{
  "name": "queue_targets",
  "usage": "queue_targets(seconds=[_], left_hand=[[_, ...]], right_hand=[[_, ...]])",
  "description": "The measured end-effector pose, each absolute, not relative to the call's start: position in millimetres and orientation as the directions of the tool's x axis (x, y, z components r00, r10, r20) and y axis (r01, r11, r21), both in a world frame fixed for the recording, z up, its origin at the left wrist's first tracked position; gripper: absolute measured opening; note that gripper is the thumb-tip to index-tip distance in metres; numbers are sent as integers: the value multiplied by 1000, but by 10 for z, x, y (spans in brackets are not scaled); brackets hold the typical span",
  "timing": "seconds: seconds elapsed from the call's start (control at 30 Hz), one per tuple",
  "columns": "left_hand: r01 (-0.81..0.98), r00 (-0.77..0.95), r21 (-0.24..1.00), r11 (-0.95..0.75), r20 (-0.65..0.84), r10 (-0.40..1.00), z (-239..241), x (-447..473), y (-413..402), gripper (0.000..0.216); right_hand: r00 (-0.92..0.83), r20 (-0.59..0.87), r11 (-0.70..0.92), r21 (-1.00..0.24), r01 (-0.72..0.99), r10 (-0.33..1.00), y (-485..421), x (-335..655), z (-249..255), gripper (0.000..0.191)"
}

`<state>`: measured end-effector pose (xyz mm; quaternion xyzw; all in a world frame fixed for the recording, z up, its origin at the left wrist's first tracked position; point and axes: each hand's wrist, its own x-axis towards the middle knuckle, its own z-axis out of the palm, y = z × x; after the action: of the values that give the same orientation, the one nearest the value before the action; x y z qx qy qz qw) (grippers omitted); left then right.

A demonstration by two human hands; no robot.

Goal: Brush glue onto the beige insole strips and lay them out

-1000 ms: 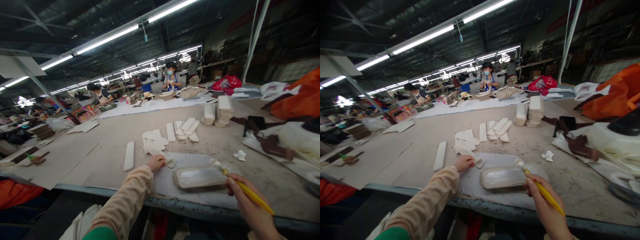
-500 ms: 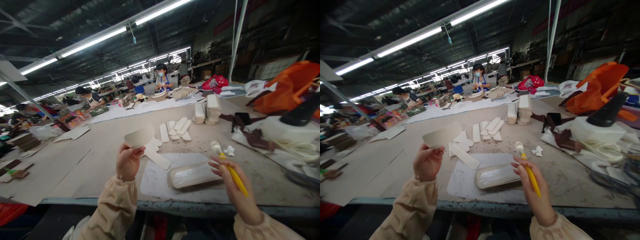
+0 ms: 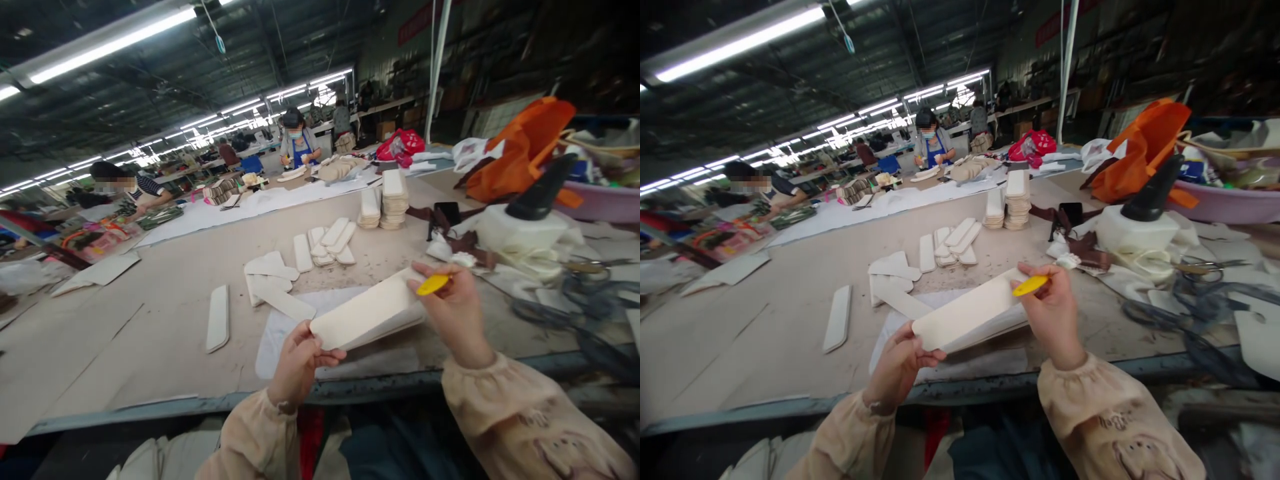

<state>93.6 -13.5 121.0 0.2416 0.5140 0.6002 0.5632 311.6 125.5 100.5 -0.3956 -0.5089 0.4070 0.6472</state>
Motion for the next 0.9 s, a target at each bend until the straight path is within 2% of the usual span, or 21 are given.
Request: queue_targets(seconds=[0.1, 0.17, 0.27, 0.33, 0.5, 0.7, 0.8, 0.9], left_hand=[[-290, -306, 934, 208, -297, 905, 1217, 806, -92, 41], [-122, -331, 960, 254, -280, 901, 1212, 703, -56, 39], [153, -307, 936, 318, -260, 915, 1169, 559, -12, 31], [260, -308, 890, 375, -292, 906, 1116, 492, 7, 25], [328, -314, 840, 433, -335, 888, 964, 434, 37, 19], [320, -386, 869, 377, -244, 890, 821, 364, -9, 19], [329, -405, 898, 293, -146, 903, 739, 339, -99, 42], [325, -356, 904, 278, -155, 921, 665, 358, -175, 61]], right_hand=[[102, 373, 359, -923, 136, 922, 1265, 3096, 940, 37], [83, 409, 377, -890, 255, 909, 1259, 3080, 903, 34], [58, 427, 382, -856, 347, 903, 1272, 3078, 831, 33], [35, 403, 359, -848, 389, 914, 1291, 3082, 767, 32], [-38, 345, 326, -838, 437, 938, 1303, 3058, 646, 23], [-32, 324, 299, -824, 481, 946, 1306, 3040, 539, 21], [-36, 305, 287, -840, 461, 952, 1328, 3048, 448, 25], [-23, 297, 269, -827, 493, 955, 1337, 3055, 389, 25]])
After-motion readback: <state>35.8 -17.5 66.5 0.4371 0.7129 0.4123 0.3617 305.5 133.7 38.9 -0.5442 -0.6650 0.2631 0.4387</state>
